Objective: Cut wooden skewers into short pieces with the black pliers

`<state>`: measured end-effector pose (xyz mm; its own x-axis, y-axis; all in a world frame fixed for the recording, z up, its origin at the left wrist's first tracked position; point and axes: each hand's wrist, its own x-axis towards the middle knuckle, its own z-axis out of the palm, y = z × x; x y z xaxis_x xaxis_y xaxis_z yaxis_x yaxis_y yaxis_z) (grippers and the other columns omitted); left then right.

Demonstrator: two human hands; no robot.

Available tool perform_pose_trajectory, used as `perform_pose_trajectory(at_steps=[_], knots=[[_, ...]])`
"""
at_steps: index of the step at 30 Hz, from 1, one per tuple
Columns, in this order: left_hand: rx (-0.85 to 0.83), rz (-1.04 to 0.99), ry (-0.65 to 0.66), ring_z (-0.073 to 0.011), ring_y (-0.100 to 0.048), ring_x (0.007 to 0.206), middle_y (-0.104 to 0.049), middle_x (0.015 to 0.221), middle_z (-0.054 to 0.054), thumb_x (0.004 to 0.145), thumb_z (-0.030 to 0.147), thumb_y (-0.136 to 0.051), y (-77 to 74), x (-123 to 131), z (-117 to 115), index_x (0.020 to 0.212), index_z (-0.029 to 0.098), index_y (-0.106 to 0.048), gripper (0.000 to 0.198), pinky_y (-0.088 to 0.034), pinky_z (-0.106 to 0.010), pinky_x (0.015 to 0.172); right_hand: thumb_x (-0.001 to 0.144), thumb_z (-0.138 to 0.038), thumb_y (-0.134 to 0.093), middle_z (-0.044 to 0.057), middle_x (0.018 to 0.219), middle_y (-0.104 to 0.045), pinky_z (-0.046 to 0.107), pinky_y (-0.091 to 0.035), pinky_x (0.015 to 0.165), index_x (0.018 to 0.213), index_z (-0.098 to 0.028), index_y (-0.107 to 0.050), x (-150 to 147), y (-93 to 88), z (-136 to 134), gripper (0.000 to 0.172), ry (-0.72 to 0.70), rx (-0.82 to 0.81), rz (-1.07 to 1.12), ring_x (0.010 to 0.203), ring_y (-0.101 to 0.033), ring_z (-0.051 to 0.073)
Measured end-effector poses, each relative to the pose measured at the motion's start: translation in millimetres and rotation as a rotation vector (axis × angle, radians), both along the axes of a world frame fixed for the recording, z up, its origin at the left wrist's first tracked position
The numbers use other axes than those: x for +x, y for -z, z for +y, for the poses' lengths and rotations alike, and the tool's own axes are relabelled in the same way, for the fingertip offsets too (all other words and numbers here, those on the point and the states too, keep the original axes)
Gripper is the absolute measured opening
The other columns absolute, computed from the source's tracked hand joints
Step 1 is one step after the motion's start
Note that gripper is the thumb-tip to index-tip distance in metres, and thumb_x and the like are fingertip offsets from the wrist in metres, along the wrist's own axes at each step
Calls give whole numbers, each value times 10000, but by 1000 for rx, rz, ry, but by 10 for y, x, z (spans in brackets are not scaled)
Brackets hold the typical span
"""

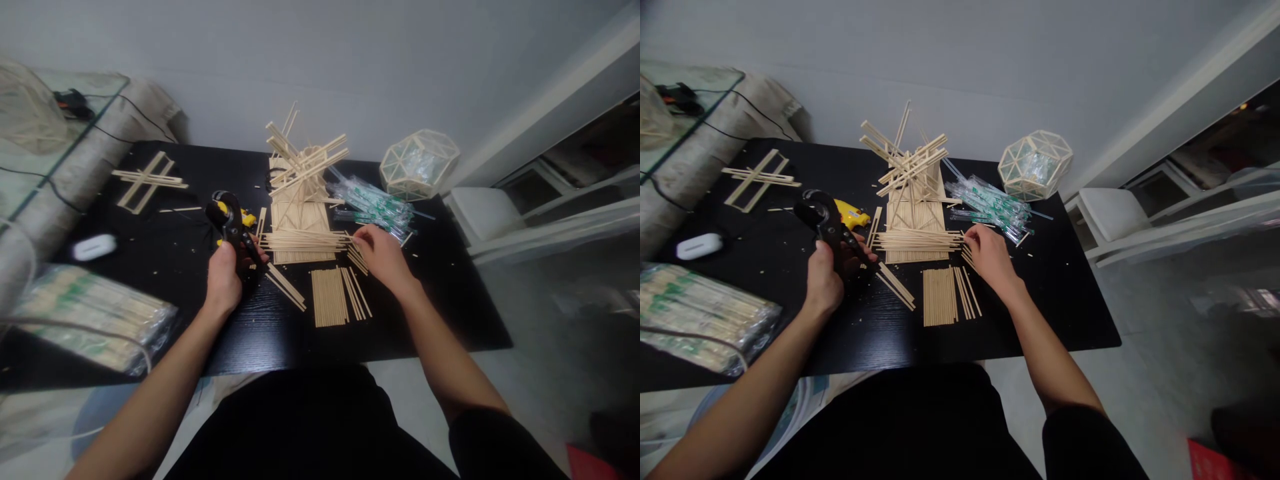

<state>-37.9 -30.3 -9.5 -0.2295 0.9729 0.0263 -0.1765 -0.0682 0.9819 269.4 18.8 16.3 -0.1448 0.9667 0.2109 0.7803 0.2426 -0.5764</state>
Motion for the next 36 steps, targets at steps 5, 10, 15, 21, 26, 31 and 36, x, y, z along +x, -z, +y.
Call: perform_pose_trajectory(at_steps=[5,10,15,21,26,31,36], knots=[[17,-12,5,-267,-749,824,-738,820,-84,818,863,-520,-13,10,7,948,175,-717,727,-600,-338,648,937,-323,-645,45,892,-753,368,-557,773,925,-215,-659,117,-178,-78,109,20,51,304,817,-721,221],[24,-91,10,-250,-737,769,-738,808,-75,818,752,-585,-4,27,-1,949,162,-726,621,-592,-328,637,932,-392,-701,32,930,-774,353,-620,761,951,-251,-630,101,-392,-161,159,43,168,668,880,-763,212],[25,-143,-15,-193,-669,618,-699,722,-49,779,669,-632,13,21,11,943,136,-741,568,-563,-303,576,966,-400,-676,26,927,-758,378,-638,812,1047,-269,-619,73,-555,-167,165,48,257,855,901,-773,215],[53,94,14,-168,-601,583,-677,745,-43,928,620,-555,31,-36,-43,972,162,-727,492,-496,-297,558,860,-429,-797,-17,823,-702,292,-607,618,1143,-260,-626,-221,-573,-173,371,-62,-53,984,683,-724,159],[134,416,96,-203,-633,723,-684,865,-60,997,623,-456,28,-42,-89,1093,167,-696,524,-502,-319,681,786,-430,-863,-29,694,-634,207,-342,378,905,-195,-699,-564,-413,-229,310,-129,-363,970,467,-504,61],[155,635,142,-207,-629,777,-675,881,-44,998,596,-461,-77,18,-72,1099,169,-657,480,-493,-315,743,772,-374,-864,-21,724,-653,225,-437,482,866,-193,-731,-713,-448,-178,243,-194,-368,948,544,-519,70],[210,801,80,-198,-628,810,-698,922,-29,967,528,-560,-479,158,81,1082,183,-654,376,-485,-308,743,795,-342,-836,0,750,-687,270,-529,596,880,-192,-732,-783,-759,-26,201,-255,-243,875,625,-596,106]])
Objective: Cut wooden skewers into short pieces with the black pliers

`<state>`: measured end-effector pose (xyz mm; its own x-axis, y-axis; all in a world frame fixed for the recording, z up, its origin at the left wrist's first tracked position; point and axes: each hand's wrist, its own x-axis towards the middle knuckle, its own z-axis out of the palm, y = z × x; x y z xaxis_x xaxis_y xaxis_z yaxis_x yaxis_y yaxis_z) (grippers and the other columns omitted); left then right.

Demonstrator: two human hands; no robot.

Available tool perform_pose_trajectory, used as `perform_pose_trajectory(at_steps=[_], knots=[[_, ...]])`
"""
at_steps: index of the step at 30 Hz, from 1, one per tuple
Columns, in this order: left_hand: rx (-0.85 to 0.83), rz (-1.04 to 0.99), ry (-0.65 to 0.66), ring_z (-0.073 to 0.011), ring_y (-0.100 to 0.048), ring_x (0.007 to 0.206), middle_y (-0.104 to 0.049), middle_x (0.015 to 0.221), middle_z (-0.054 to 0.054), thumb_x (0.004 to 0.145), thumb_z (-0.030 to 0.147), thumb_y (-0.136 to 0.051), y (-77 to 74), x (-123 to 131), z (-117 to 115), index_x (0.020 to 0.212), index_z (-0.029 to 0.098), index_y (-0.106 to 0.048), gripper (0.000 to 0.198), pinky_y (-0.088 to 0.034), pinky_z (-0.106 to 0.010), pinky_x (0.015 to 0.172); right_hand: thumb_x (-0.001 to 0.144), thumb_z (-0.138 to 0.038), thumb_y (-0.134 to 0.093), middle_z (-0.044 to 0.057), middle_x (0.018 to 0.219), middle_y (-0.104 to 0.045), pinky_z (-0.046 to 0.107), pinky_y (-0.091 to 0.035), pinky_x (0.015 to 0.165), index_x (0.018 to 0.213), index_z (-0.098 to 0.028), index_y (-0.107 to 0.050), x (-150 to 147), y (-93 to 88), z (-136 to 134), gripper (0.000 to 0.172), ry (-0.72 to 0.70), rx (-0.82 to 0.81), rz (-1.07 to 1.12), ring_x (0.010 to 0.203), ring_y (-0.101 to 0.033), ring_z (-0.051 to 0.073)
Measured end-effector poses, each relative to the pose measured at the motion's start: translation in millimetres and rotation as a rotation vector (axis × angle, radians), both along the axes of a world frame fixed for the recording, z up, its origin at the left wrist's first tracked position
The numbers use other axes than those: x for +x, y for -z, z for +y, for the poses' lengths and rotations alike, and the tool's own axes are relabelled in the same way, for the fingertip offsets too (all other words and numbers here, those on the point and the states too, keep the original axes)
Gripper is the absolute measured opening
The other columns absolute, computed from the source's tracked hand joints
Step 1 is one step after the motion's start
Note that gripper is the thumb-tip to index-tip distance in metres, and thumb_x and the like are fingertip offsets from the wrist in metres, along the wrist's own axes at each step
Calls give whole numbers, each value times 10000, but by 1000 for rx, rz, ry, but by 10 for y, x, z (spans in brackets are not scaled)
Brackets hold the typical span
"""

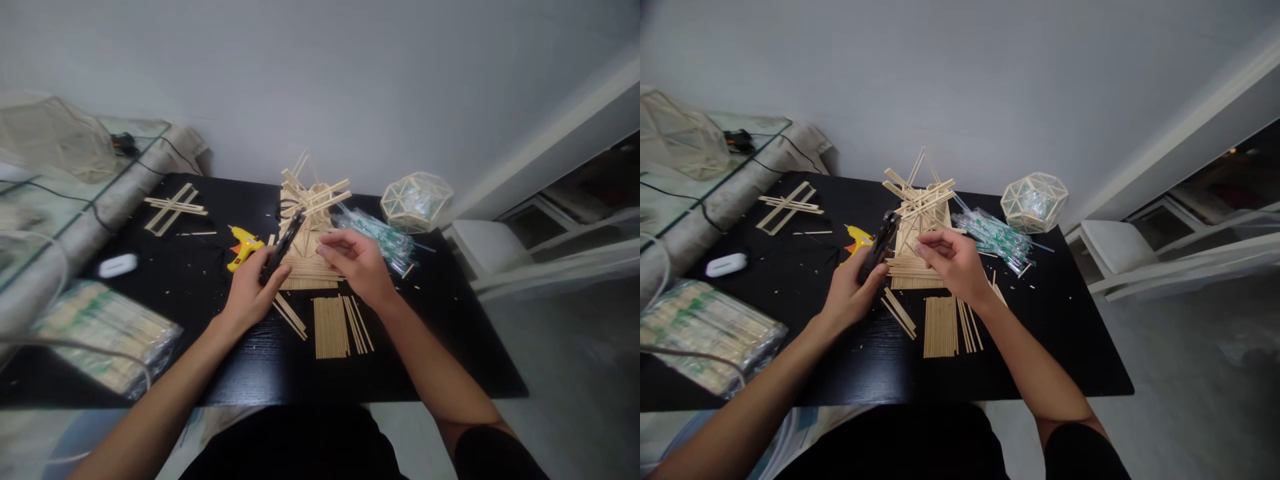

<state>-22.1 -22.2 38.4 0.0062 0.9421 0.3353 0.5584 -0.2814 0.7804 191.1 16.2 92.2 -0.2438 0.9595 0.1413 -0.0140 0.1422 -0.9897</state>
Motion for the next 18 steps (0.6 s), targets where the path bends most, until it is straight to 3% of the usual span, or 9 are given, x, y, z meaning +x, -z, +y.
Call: perform_pose_trajectory(at_steps=[5,9,13,18], knots=[[136,-19,32,-185,-642,850,-724,983,-38,989,464,-566,-514,229,201,1103,197,-655,304,-499,-314,781,859,-311,-773,16,806,-725,275,-542,596,910,-204,-737,-23,-285,76,124,111,199,-11,632,-626,114],[258,27,110,-189,-662,909,-739,1048,-52,989,454,-590,-799,417,326,1148,211,-658,299,-513,-324,831,892,-317,-740,11,825,-726,256,-515,536,968,-224,-734,20,-378,75,120,252,306,66,630,-630,116],[313,135,144,-211,-677,961,-741,1078,-71,963,502,-621,-923,488,408,1155,209,-651,352,-524,-338,867,902,-293,-733,6,819,-720,278,-541,582,983,-238,-739,125,-426,64,98,290,359,81,670,-655,133],[348,283,117,-222,-675,904,-735,1019,-75,945,537,-638,-964,422,397,1139,211,-645,380,-536,-354,829,909,-271,-722,12,825,-722,314,-580,676,938,-240,-723,235,-492,16,42,353,412,48,731,-680,157]])
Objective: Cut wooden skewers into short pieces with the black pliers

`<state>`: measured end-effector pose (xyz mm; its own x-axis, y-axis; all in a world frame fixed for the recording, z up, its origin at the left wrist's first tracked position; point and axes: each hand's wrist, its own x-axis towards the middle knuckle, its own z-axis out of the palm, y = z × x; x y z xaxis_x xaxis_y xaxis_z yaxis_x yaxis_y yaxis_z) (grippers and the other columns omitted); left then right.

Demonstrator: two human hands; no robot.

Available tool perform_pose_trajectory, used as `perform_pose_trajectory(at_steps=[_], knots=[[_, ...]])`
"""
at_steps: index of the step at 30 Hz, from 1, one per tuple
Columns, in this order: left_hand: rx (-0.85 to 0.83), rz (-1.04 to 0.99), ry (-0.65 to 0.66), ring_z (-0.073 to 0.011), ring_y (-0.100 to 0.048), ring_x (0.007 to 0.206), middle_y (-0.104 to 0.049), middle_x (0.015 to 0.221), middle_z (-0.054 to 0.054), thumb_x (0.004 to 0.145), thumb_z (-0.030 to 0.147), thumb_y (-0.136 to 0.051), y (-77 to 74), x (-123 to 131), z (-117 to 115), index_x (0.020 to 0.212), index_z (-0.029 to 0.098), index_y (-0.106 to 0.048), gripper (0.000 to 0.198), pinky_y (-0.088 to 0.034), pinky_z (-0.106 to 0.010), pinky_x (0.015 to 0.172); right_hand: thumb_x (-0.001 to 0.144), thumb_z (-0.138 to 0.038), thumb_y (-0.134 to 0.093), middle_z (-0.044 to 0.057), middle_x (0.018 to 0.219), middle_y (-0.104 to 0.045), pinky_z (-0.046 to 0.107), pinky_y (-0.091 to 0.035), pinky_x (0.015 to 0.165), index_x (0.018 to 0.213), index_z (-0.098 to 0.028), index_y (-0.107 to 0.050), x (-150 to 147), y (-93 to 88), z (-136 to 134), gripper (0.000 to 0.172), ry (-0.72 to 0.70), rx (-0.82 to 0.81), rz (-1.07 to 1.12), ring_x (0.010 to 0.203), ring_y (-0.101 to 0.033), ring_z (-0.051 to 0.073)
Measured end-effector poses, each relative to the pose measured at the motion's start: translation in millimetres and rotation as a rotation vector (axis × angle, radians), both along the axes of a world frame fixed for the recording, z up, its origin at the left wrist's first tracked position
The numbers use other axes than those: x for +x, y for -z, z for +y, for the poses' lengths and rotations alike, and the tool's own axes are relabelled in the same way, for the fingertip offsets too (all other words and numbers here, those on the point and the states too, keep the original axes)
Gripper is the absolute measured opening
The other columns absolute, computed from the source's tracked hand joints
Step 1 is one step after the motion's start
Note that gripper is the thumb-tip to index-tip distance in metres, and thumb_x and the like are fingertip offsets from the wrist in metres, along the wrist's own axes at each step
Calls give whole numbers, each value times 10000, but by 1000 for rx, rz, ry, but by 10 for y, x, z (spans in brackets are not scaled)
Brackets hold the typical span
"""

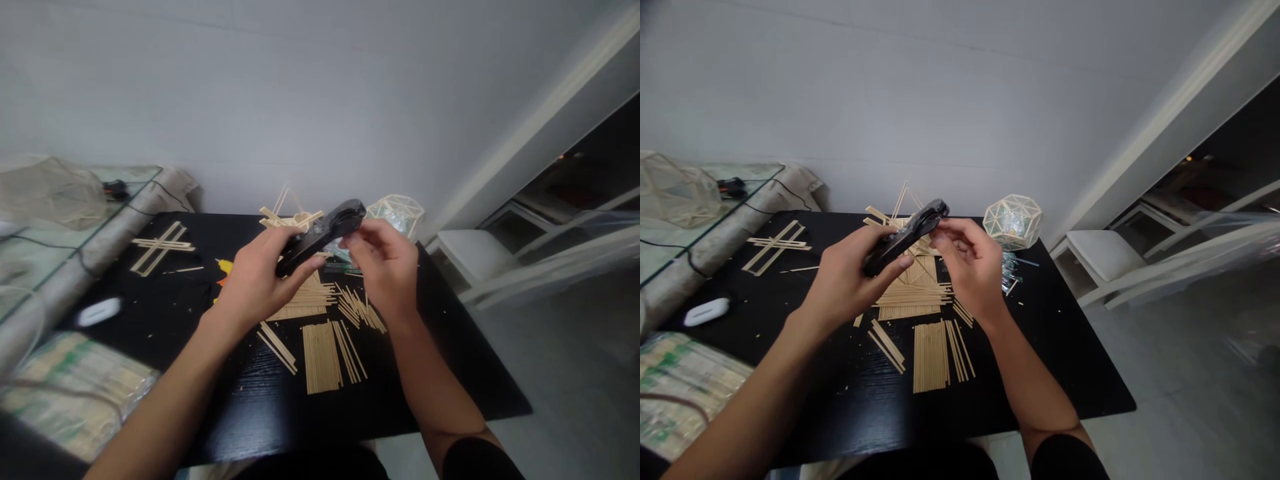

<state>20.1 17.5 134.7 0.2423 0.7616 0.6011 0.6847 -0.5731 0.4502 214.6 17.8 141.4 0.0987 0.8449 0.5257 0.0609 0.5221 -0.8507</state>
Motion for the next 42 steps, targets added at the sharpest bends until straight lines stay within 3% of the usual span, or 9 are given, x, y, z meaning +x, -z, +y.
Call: perform_pose_trajectory(at_steps=[5,18,32,42], knots=[[27,78,-2,-221,-669,884,-722,999,-85,947,526,-641,8,-60,-52,1133,203,-630,374,-533,-350,796,906,-317,-732,6,771,-704,304,-587,688,859,-232,-710,6,-21,-55,100,71,-8,-72,718,-673,159],[-23,123,19,-212,-648,797,-698,893,-56,964,561,-574,-2,-49,-64,1041,212,-624,361,-485,-326,698,917,-300,-716,9,795,-714,325,-600,722,856,-237,-726,42,-18,-82,88,65,14,-132,745,-689,169],[-88,99,29,-170,-567,651,-637,772,-21,964,459,-586,25,-12,-69,957,221,-580,238,-406,-305,602,934,-294,-704,-1,753,-718,301,-587,680,843,-240,-731,51,-23,-83,110,102,43,-185,692,-678,156],[-145,157,-13,-179,-552,570,-619,706,-14,909,296,-570,77,-26,-54,935,240,-540,69,-369,-308,548,928,-325,-709,-2,719,-714,280,-539,598,831,-231,-738,41,-12,-67,139,134,41,-211,641,-646,147]])
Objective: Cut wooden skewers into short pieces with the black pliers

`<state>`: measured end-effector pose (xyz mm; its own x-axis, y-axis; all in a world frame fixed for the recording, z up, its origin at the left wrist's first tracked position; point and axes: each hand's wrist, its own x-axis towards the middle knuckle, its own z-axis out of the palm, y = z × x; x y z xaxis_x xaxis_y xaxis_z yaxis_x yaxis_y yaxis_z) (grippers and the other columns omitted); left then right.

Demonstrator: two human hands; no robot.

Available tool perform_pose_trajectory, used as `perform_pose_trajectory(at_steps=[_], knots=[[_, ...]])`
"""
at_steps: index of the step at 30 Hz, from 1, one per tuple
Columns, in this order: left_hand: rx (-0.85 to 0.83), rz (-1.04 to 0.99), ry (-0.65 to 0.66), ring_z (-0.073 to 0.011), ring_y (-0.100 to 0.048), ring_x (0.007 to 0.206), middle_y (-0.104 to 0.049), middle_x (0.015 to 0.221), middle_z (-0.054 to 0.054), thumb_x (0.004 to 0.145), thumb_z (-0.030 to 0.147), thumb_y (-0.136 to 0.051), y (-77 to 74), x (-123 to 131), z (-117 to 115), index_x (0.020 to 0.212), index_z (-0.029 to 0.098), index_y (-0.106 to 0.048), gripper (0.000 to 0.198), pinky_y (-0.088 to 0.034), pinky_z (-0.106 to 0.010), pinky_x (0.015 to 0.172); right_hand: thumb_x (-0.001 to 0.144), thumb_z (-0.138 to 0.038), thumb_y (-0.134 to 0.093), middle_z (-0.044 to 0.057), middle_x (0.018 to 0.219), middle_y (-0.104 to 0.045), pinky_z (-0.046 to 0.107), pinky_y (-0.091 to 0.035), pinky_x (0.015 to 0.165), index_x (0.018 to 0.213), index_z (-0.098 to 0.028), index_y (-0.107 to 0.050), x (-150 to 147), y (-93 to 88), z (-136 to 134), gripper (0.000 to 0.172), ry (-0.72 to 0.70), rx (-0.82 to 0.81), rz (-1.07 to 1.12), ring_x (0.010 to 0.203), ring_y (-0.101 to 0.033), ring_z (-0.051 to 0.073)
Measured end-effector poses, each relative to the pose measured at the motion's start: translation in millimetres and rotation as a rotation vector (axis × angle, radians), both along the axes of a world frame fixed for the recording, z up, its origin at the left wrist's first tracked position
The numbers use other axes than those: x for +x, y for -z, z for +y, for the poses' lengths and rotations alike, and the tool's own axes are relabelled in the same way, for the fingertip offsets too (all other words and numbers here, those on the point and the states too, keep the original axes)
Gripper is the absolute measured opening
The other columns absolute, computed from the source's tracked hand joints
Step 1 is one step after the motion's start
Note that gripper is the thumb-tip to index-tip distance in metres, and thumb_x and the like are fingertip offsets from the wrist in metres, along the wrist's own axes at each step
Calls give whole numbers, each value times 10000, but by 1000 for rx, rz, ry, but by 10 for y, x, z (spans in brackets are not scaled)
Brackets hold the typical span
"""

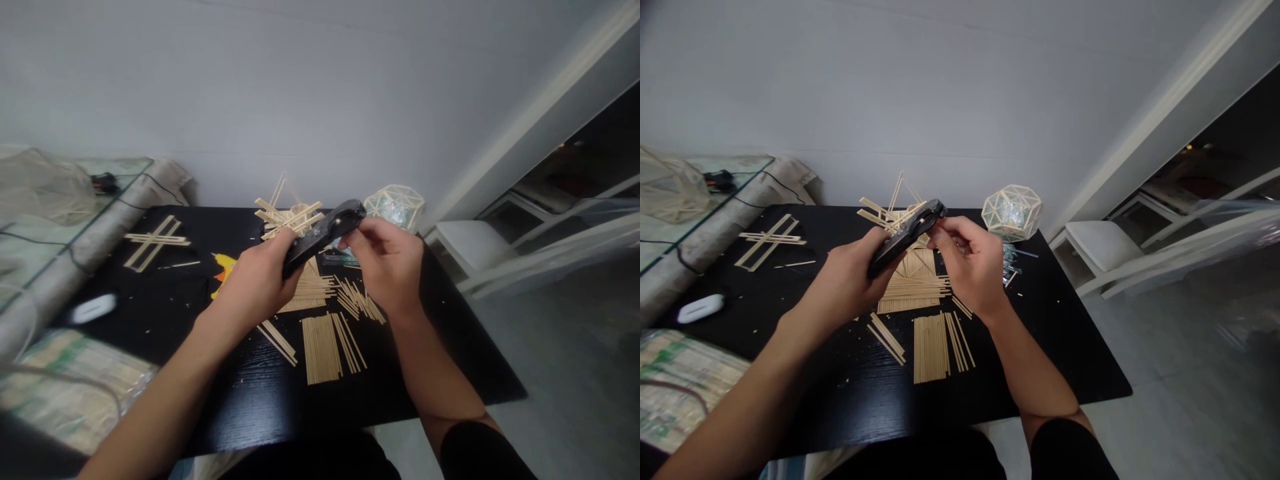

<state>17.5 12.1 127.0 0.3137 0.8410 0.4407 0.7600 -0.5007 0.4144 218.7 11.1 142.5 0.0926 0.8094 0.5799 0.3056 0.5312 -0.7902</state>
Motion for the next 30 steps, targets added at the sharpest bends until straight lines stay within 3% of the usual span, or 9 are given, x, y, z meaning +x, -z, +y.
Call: perform_pose_trajectory(at_steps=[19,24,30], knots=[[-5,-47,-5,-186,-498,517,-551,634,-1,808,237,-637,46,-34,66,868,260,-511,142,-314,-327,531,943,-298,-688,-8,710,-706,273,-489,568,791,-221,-716,-1,6,9,173,-22,-26,-12,605,-603,125],[-7,16,-13,-183,-515,573,-565,688,-12,864,275,-570,-8,-29,46,899,245,-493,90,-353,-321,565,936,-305,-691,-4,757,-726,280,-546,635,879,-214,-732,-17,28,7,115,-32,15,0,671,-661,140],[-9,73,-3,-174,-563,647,-635,802,-38,931,297,-517,-82,-24,-9,963,220,-502,85,-412,-303,612,964,-275,-670,-6,725,-735,264,-525,592,865,-207,-755,-2,23,-19,147,-26,79,-42,632,-645,128]])
